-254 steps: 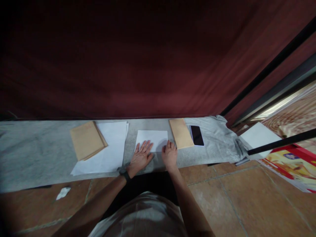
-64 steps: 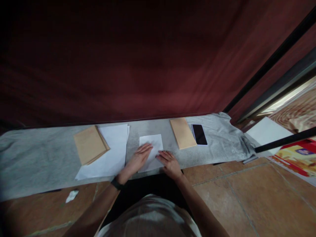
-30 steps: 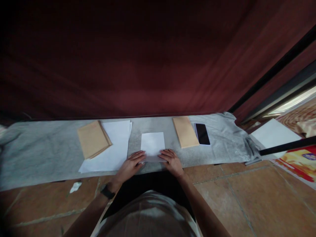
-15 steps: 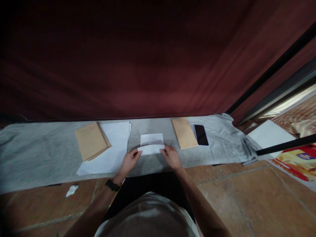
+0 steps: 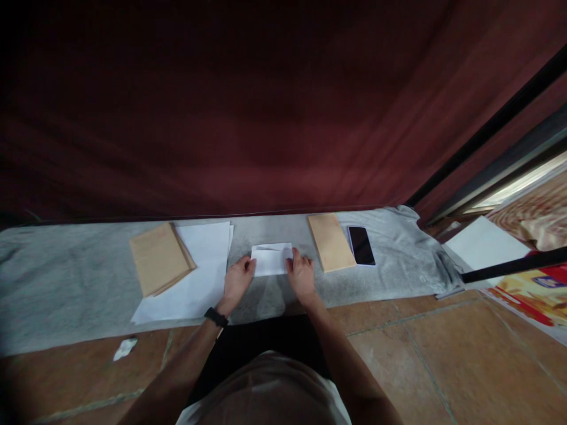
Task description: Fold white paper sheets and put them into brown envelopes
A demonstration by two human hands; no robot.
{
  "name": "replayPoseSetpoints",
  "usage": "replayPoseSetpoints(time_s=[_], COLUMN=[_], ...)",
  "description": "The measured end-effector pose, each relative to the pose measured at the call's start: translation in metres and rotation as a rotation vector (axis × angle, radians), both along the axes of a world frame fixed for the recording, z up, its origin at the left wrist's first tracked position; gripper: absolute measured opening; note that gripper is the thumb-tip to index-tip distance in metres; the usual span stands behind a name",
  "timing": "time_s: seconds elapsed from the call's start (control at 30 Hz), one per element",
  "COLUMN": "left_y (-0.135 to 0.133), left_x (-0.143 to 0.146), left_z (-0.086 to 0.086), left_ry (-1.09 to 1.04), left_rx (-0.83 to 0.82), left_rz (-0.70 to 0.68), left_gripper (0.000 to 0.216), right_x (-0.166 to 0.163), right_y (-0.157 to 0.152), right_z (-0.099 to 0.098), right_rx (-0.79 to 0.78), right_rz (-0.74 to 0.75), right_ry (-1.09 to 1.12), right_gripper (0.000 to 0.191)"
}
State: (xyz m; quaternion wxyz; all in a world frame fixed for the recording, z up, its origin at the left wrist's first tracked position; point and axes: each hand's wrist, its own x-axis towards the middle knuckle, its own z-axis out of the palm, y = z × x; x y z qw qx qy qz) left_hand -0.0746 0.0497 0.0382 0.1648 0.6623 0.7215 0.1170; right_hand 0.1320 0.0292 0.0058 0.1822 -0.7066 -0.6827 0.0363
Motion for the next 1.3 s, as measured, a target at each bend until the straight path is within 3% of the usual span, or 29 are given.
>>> replayPoseSetpoints(time_s=[0.33,0.7,0.8,1.0,1.3], left_y=[0.007,0.012,0.011,0.012,0.013], left_x=[0.013,0.018,0.017,0.017,0.018], left_z=[0.003,-0.003,-0.005,-0.004,-0.004], left_ry=[0.107,0.168,0.168,0.155,0.145], left_rx=[-0.034,0.046,0.050,0.030,0.033], left_rz=[0.053,0.050,0.036,0.023,0.044], left_gripper=[0.037,0.040,0.042,0.043,0.042], right_x=[-0.005,-0.008,-0.014,-0.029,-0.033], right_y=[0.015,0.017,0.009,-0.010,-0.015], right_z=[0.005,0.007,0.008,-0.003,-0.007], right_rx=[0.003,0.068,0.103,0.072,0.036], right_rz=[-0.014,-0.035,0.021,0.278,0.259], right_ry=[-0.085,-0.076,-0.051,-0.022,-0.070], right_gripper=[0.035,0.037,0.039,0.048,0.054])
